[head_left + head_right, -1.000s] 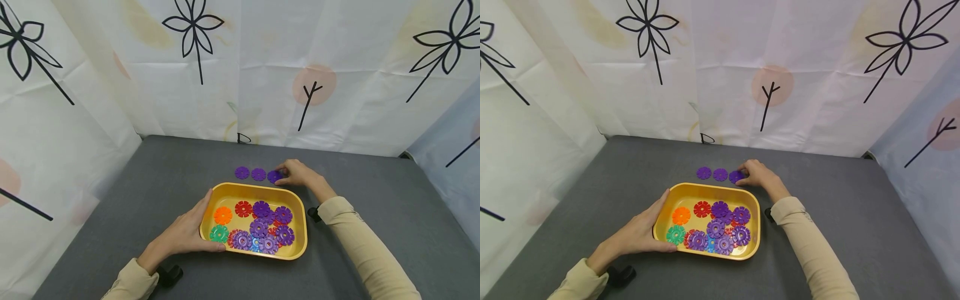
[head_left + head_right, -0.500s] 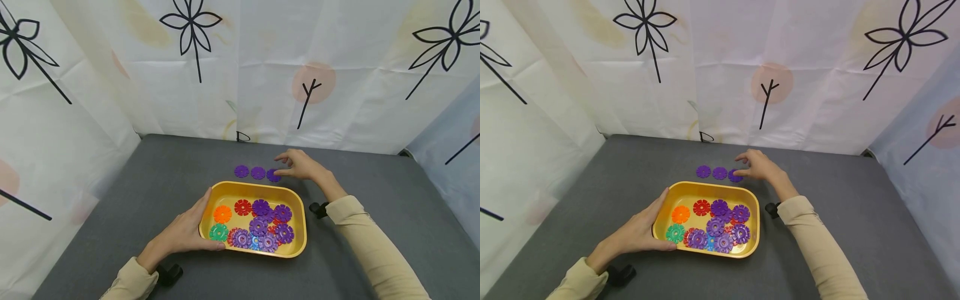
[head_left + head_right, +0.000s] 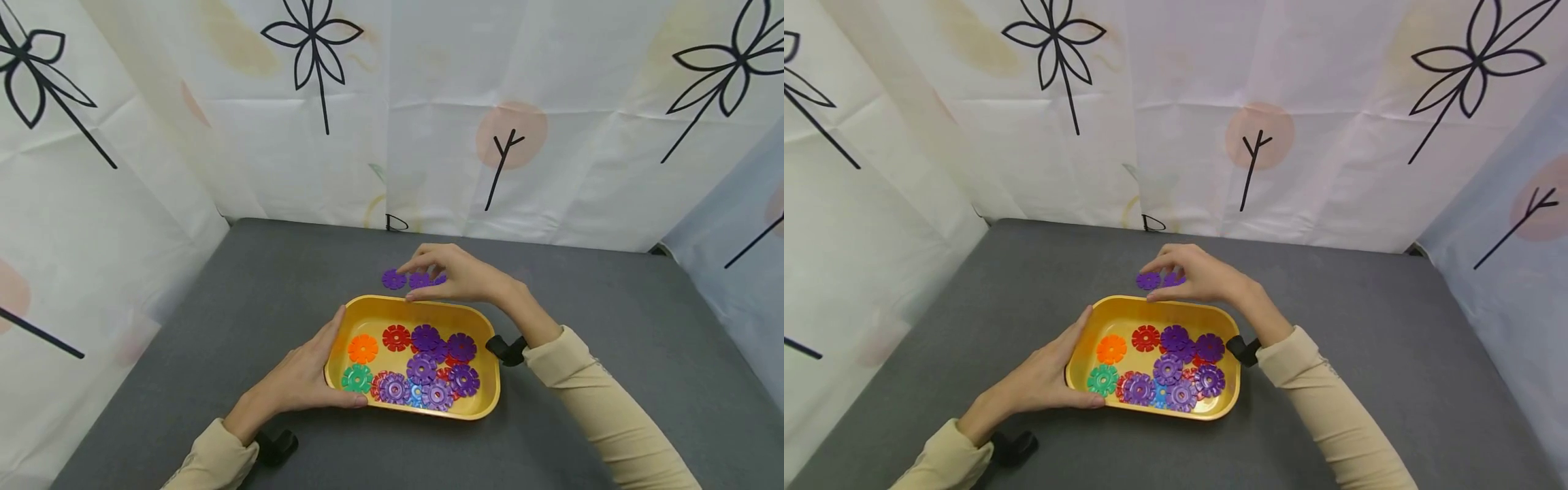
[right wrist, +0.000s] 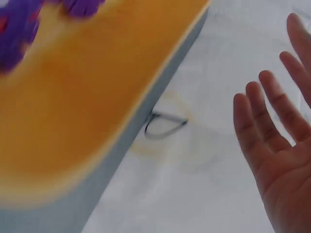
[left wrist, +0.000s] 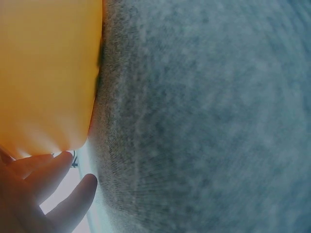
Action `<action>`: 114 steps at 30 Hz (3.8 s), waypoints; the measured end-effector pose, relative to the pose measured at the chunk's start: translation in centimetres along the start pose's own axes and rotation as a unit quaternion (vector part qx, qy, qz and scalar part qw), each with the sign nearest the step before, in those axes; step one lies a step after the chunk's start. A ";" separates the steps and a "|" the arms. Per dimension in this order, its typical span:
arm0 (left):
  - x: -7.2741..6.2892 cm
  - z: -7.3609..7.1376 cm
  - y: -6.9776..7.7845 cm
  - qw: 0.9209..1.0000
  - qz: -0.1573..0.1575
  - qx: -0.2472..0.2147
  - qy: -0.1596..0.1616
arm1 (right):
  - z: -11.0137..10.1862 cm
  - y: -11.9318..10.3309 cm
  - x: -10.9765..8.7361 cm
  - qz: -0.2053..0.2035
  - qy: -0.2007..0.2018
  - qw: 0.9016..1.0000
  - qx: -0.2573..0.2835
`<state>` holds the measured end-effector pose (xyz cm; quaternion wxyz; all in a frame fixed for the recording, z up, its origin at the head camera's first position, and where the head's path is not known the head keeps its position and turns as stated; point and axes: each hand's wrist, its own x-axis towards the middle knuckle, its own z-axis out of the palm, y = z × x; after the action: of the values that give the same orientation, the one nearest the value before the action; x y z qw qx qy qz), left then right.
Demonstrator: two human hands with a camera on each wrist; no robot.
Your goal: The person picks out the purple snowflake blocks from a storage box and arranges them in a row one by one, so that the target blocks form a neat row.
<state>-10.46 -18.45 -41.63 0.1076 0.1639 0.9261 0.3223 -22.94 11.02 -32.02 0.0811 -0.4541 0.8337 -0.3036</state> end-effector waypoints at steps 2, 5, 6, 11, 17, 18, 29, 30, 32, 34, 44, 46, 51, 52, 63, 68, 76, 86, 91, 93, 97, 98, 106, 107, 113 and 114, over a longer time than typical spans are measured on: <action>0.0 0.0 -0.1 1.000 0.002 -0.002 -0.001 | 0.7 -0.6 0.5 -0.019 -0.018 1.000 0.013; 0.0 -0.1 -0.1 1.000 0.001 -0.004 -0.003 | 2.0 -1.2 1.1 -0.037 -0.054 0.997 0.029; 0.0 -0.1 -0.1 1.000 0.001 -0.004 -0.004 | 2.4 -1.4 1.3 -0.040 -0.066 0.997 0.030; -0.1 -0.1 0.0 1.000 0.000 -0.003 -0.007 | 4.8 -1.7 1.7 -0.054 -0.156 0.986 0.033; -0.1 -0.1 -0.1 1.000 0.004 0.001 -0.004 | 6.8 -1.7 2.0 -0.021 -0.245 0.968 0.052; -0.1 -0.1 -0.1 1.000 0.004 0.002 -0.004 | 7.0 -1.7 2.0 -0.016 -0.256 0.965 0.055; -0.1 0.0 -0.2 1.000 0.001 0.005 0.000 | 9.2 -1.4 1.5 0.014 -0.329 0.944 0.003; -0.1 -0.1 -0.2 1.000 0.001 0.007 0.001 | 9.3 -1.4 1.5 0.015 -0.328 0.944 -0.005; -0.1 -0.1 -0.2 1.000 0.001 0.008 0.001 | 9.5 -1.5 1.5 0.017 -0.319 0.947 -0.018; -0.1 -0.1 -0.2 1.000 0.003 0.008 0.001 | 9.6 -1.6 1.6 0.022 -0.300 0.953 -0.030; -0.1 -0.1 -0.2 1.000 0.010 0.002 0.001 | 9.5 -1.6 1.6 0.056 -0.236 0.967 -0.076; -0.1 -0.1 -0.2 1.000 0.012 0.003 0.003 | 9.5 -1.6 1.6 0.051 -0.235 0.968 -0.073; -0.1 0.0 -0.3 1.000 0.017 0.005 0.006 | 9.4 -1.6 1.6 0.040 -0.232 0.970 -0.067; -0.1 0.0 -0.3 1.000 0.018 0.004 0.006 | 9.4 -1.6 1.6 0.040 -0.232 0.970 -0.067; -0.1 0.0 -0.3 1.000 0.025 0.006 0.010 | 9.0 -1.7 1.8 0.026 -0.213 0.974 -0.071; -0.1 0.0 -0.4 1.000 0.020 0.003 0.010 | 8.1 -2.1 1.5 0.015 -0.191 0.976 -0.101; -0.1 0.1 -0.4 1.000 0.016 -0.004 0.009 | 5.6 -2.6 0.8 0.010 -0.139 0.985 -0.102; 0.0 0.2 -0.3 1.000 0.010 -0.007 0.011 | 1.7 -1.1 -1.1 0.046 -0.017 0.993 -0.108; 0.0 0.2 -0.2 1.000 0.005 -0.004 0.012 | 0.6 0.8 -2.0 0.092 0.040 0.989 -0.111; 0.0 0.2 -0.2 1.000 0.003 -0.003 0.013 | 0.3 1.8 -2.5 0.114 0.058 0.985 -0.111; 0.0 0.3 -0.2 1.000 0.002 -0.005 0.012 | 0.0 4.1 -3.5 0.167 0.080 0.976 -0.112; 0.0 0.3 -0.2 1.000 0.002 -0.005 0.012 | 0.0 4.6 -3.8 0.181 0.082 0.974 -0.112; -0.1 0.3 -0.1 1.000 -0.006 -0.013 0.011 | 0.9 7.9 -5.0 0.254 0.060 0.958 -0.120; -0.1 0.3 -0.1 1.000 -0.007 -0.014 0.012 | 1.0 8.2 -5.1 0.260 0.057 0.956 -0.122; -0.1 0.4 -0.1 1.000 -0.007 -0.013 0.009 | 1.9 9.3 -5.6 0.286 0.046 0.948 -0.132; -0.1 0.5 -0.1 1.000 -0.006 -0.011 0.009 | 2.0 9.4 -5.6 0.290 0.045 0.947 -0.133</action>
<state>-10.27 -18.34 -42.08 0.1032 0.1542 0.9245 0.3331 -25.51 18.48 -39.86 0.0671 -0.1850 0.9650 -0.1731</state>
